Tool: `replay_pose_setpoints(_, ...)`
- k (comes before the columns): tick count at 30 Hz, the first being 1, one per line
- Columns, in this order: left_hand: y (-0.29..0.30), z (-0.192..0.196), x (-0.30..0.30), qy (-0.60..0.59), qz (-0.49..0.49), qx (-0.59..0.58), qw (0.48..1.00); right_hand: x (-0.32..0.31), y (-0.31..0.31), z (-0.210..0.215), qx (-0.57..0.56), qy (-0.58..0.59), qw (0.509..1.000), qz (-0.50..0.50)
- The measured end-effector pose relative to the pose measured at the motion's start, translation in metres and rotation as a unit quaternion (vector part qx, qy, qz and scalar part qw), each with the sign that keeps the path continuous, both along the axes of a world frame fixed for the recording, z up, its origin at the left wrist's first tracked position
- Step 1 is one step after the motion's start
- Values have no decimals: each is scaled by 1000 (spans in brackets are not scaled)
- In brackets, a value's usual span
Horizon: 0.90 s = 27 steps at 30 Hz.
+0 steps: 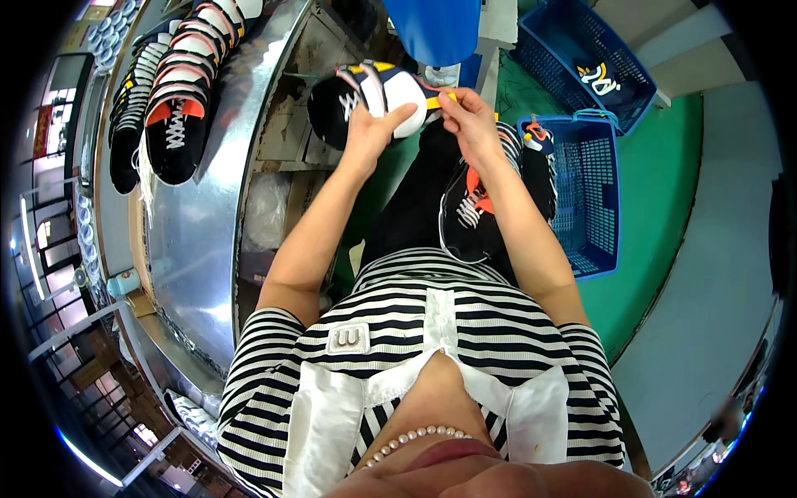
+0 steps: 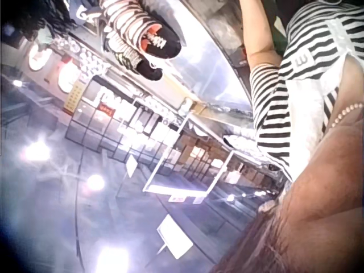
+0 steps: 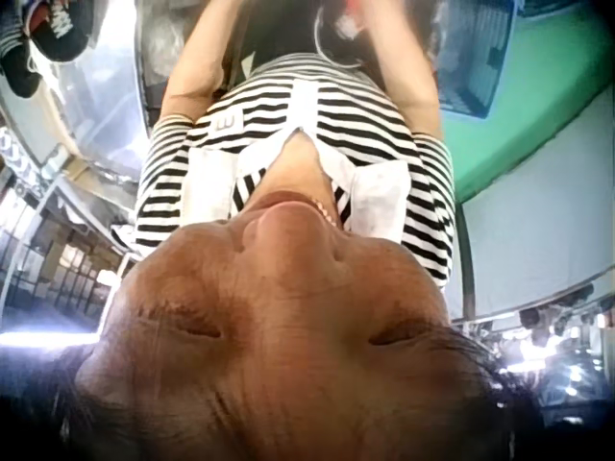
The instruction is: The person handles shoe uppers by holding them near a device and then stacking them one by one on a table.
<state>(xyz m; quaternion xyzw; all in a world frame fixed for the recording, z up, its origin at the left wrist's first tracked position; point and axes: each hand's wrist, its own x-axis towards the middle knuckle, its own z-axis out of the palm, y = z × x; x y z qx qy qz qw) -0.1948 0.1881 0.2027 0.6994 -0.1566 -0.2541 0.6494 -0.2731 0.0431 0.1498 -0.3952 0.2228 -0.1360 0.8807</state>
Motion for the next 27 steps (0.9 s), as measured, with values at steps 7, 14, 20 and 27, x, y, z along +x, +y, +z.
replay_pose_setpoints(7,-43,-18,65,126,-45,-5,991,33,-32,-31,107,2,993,-58)
replay_pose_setpoints(14,-62,-29,68,458,97,-112,876,34,-76,-35,7,22,999,-23)
replay_pose_setpoints(20,46,16,6,319,172,-190,913,-80,-76,-33,-595,160,737,277)
replay_pose_setpoints(27,152,122,-25,-92,371,-119,916,-106,-24,-45,-728,181,646,139)
